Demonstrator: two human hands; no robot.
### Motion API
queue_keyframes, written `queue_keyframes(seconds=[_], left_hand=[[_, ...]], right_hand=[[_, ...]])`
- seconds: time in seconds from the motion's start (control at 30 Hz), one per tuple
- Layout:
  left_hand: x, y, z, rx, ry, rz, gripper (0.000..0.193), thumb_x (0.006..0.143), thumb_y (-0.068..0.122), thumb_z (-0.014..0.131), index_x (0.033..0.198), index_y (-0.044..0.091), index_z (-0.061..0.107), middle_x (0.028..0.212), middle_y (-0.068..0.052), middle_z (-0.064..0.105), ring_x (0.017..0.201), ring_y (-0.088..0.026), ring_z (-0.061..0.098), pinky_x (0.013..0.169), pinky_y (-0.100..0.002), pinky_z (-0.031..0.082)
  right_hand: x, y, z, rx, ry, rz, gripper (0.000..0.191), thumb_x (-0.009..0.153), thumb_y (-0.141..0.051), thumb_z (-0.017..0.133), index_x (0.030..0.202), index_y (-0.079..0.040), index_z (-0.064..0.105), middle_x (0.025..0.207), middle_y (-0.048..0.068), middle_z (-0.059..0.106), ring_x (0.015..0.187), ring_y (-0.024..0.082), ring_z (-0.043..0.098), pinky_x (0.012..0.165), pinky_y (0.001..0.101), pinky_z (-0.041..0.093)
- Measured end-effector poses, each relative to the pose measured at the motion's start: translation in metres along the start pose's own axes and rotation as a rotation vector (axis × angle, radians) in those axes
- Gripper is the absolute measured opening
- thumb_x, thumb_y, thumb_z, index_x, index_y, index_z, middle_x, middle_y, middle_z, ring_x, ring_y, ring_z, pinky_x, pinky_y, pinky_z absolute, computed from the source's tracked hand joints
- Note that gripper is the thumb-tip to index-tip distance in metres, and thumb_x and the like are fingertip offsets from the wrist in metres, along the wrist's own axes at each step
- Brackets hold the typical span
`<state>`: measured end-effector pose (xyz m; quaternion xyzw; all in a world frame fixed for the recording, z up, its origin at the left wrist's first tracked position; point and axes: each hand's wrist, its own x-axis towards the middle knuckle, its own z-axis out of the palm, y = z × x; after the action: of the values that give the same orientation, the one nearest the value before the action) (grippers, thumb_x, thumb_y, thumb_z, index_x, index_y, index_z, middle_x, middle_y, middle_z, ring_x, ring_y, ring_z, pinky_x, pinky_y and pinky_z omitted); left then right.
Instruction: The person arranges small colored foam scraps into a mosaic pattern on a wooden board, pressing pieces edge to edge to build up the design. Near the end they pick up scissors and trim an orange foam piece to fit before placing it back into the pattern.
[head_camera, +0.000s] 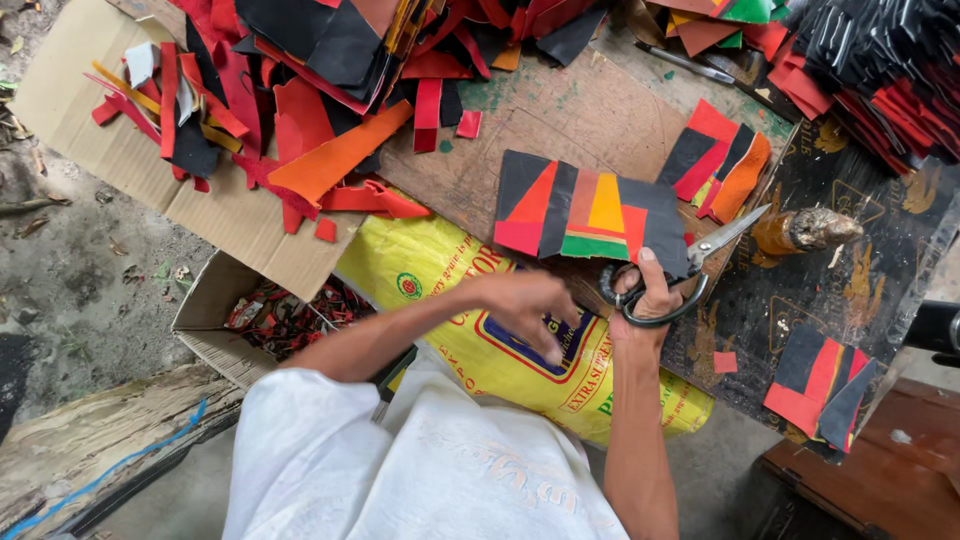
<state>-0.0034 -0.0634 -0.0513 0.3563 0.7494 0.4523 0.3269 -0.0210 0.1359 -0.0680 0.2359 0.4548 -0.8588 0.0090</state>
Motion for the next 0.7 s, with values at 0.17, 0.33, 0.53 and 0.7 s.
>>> queue_keyframes(seconds=[0.17, 0.33, 0.53, 0.7], left_hand=[[0.022, -0.013, 0.069, -1.006, 0.625, 0.112, 0.055, 0.093, 0.032, 0.08, 0.133, 0.0, 0.058, 0.118, -0.003, 0.066, 0.105, -0.016, 0.059, 0.092, -0.032, 0.048], [0.035, -0.005, 0.087, -1.484, 0.806, 0.2, 0.033, 0.111, 0.027, 0.069, 0.12, -0.004, 0.065, 0.096, -0.006, 0.065, 0.08, -0.016, 0.058, 0.07, -0.03, 0.046], [0.067, 0.011, 0.075, -1.654, 0.911, 0.264, 0.017, 0.094, 0.016, 0.069, 0.108, 0.008, 0.063, 0.091, -0.004, 0.069, 0.077, -0.018, 0.067, 0.065, -0.035, 0.054], [0.098, -0.01, 0.043, -1.497, 1.109, 0.245, 0.019, 0.101, 0.006, 0.077, 0.113, 0.004, 0.062, 0.095, -0.002, 0.066, 0.08, -0.014, 0.063, 0.066, -0.03, 0.05]], right_hand=[[-0.028, -0.007, -0.003, -0.137, -0.16, -0.125, 0.011, 0.09, -0.009, 0.073, 0.092, -0.009, 0.062, 0.067, -0.003, 0.055, 0.053, 0.008, 0.051, 0.049, 0.0241, 0.04], [-0.045, -0.022, -0.009, -0.239, -0.231, -0.165, 0.01, 0.09, -0.008, 0.073, 0.097, -0.007, 0.066, 0.069, -0.002, 0.061, 0.052, 0.01, 0.053, 0.049, 0.0262, 0.039], [-0.042, -0.03, -0.014, -0.314, -0.275, -0.248, 0.011, 0.094, -0.009, 0.077, 0.095, -0.006, 0.066, 0.076, -0.001, 0.064, 0.056, 0.008, 0.055, 0.052, 0.0247, 0.041], [-0.051, -0.034, -0.037, -0.533, -0.176, -0.234, 0.018, 0.091, -0.013, 0.08, 0.092, -0.001, 0.068, 0.068, 0.002, 0.065, 0.053, 0.01, 0.06, 0.049, 0.0252, 0.046]])
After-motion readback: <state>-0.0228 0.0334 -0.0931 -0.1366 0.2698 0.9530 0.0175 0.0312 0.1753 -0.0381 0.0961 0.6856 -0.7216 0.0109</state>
